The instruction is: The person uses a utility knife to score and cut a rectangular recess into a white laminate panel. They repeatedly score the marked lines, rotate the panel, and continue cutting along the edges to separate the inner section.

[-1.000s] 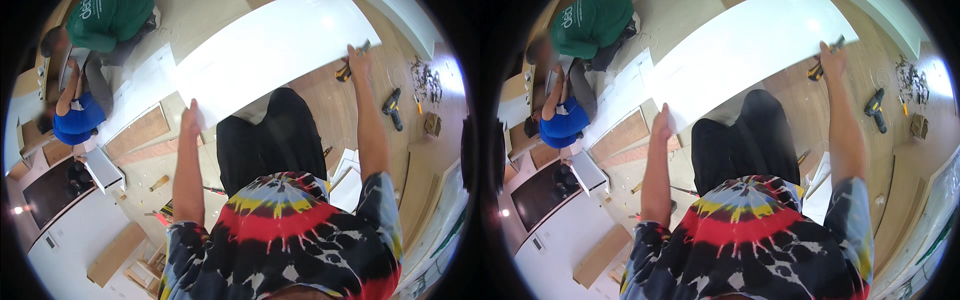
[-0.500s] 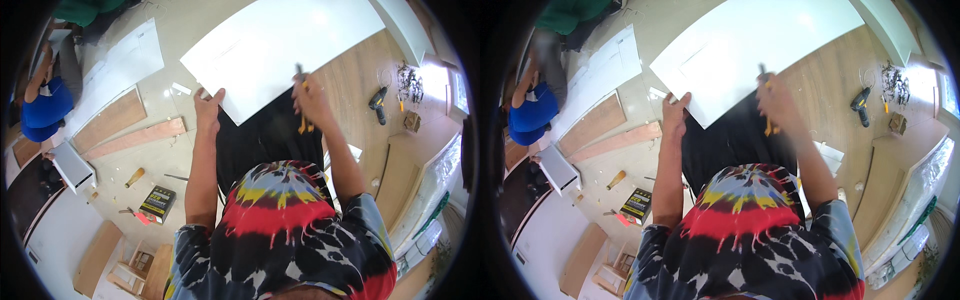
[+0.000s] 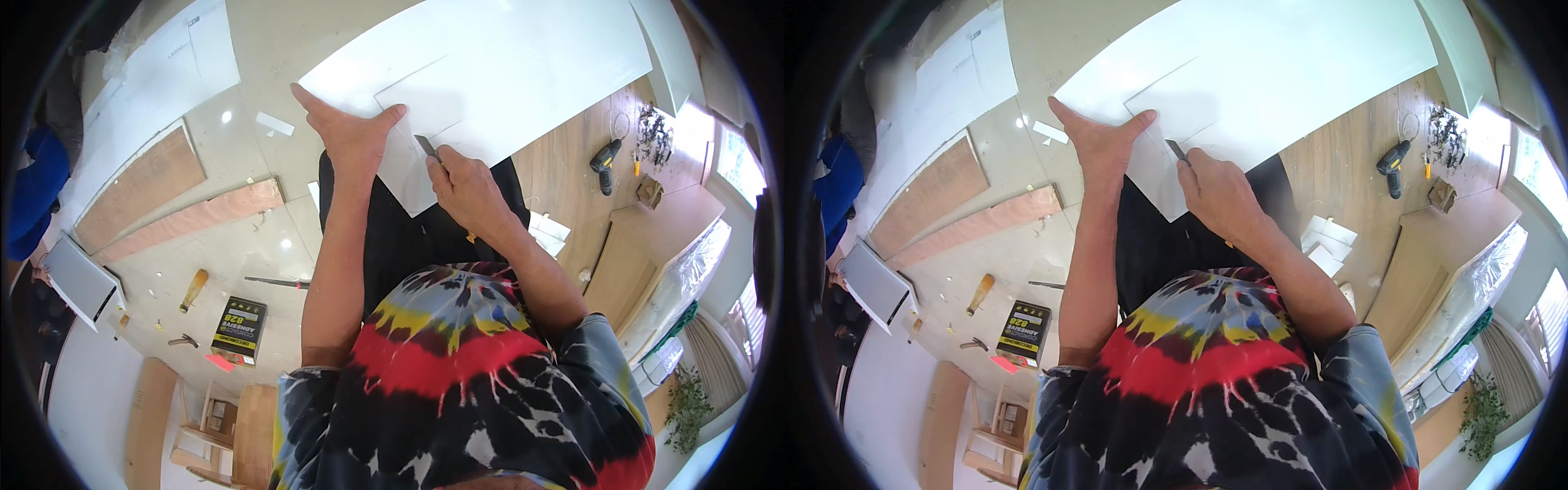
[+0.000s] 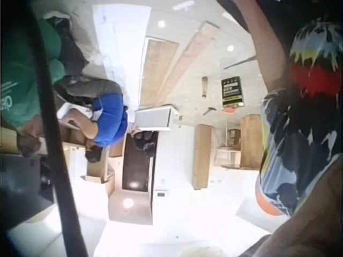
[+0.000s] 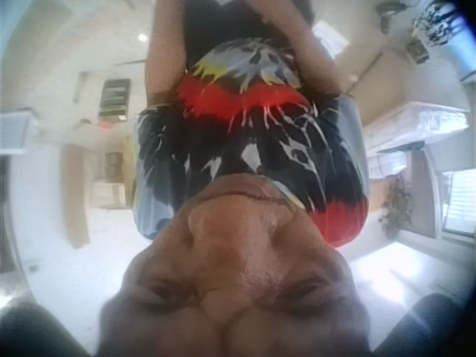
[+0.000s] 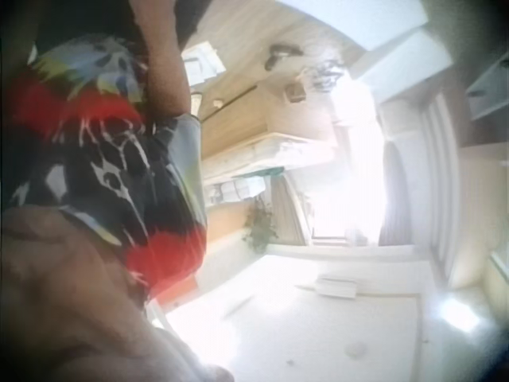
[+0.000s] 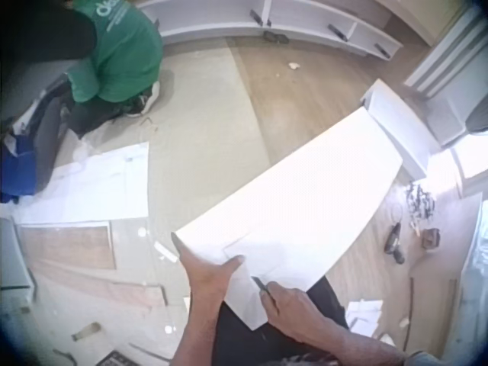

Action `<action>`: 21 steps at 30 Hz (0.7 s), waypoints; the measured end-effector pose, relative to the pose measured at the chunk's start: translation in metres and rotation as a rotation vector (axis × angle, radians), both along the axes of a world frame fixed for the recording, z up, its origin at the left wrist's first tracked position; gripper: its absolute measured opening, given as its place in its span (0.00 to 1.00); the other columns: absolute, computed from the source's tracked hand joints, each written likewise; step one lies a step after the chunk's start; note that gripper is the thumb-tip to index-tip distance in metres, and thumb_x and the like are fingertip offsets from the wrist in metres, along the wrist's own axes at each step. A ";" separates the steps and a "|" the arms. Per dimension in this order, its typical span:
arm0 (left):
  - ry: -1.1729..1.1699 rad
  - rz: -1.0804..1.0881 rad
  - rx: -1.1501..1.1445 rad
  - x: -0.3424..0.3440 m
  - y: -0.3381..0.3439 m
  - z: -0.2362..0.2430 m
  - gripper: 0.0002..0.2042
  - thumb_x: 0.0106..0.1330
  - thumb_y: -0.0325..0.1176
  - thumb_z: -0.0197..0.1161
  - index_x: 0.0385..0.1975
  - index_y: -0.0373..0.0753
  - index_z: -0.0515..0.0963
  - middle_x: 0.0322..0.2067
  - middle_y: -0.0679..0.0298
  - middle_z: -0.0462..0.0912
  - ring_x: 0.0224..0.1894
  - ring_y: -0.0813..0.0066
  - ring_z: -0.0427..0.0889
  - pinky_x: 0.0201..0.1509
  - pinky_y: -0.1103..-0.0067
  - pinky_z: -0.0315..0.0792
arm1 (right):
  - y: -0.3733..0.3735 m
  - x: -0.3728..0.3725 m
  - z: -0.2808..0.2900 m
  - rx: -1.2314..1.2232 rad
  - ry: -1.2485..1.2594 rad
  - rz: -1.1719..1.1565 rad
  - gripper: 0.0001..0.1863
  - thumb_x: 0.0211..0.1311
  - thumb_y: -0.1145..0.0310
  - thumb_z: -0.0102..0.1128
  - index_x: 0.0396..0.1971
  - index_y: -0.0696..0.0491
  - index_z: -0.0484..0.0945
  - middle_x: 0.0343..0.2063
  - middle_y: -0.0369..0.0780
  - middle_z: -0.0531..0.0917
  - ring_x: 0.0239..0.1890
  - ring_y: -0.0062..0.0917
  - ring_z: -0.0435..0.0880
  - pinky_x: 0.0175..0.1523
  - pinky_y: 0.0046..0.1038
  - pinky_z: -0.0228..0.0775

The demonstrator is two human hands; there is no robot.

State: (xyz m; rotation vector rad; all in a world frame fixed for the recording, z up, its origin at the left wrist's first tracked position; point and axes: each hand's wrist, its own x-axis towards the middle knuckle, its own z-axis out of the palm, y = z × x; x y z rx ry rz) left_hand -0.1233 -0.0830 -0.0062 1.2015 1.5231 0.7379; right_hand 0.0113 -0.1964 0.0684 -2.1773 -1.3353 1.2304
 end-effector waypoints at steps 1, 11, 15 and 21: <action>-0.026 0.003 0.025 0.001 0.000 0.001 0.69 0.40 0.30 0.87 0.74 0.25 0.33 0.66 0.40 0.61 0.67 0.51 0.68 0.67 0.66 0.71 | 0.004 -0.001 0.002 -0.019 -0.021 0.012 0.15 0.73 0.65 0.53 0.31 0.62 0.74 0.22 0.58 0.80 0.30 0.58 0.81 0.39 0.53 0.71; -0.028 -0.008 -0.014 0.004 0.000 0.012 0.67 0.44 0.29 0.83 0.76 0.33 0.31 0.66 0.36 0.57 0.68 0.40 0.63 0.72 0.58 0.64 | 0.013 -0.009 0.007 -0.049 -0.137 0.073 0.16 0.72 0.64 0.54 0.28 0.62 0.77 0.22 0.57 0.80 0.29 0.57 0.82 0.40 0.52 0.72; -0.031 0.002 -0.042 0.003 0.001 0.015 0.67 0.45 0.29 0.83 0.77 0.33 0.31 0.66 0.35 0.57 0.68 0.40 0.63 0.72 0.58 0.64 | 0.017 -0.009 0.010 -0.069 -0.146 0.102 0.16 0.71 0.64 0.54 0.28 0.62 0.77 0.22 0.57 0.81 0.29 0.58 0.82 0.40 0.52 0.73; -0.039 0.004 -0.026 0.002 0.001 0.010 0.68 0.44 0.29 0.83 0.77 0.33 0.31 0.65 0.35 0.58 0.68 0.40 0.65 0.72 0.59 0.64 | 0.016 -0.011 0.006 -0.041 -0.185 0.168 0.16 0.72 0.63 0.52 0.30 0.61 0.78 0.23 0.57 0.82 0.30 0.57 0.83 0.41 0.53 0.74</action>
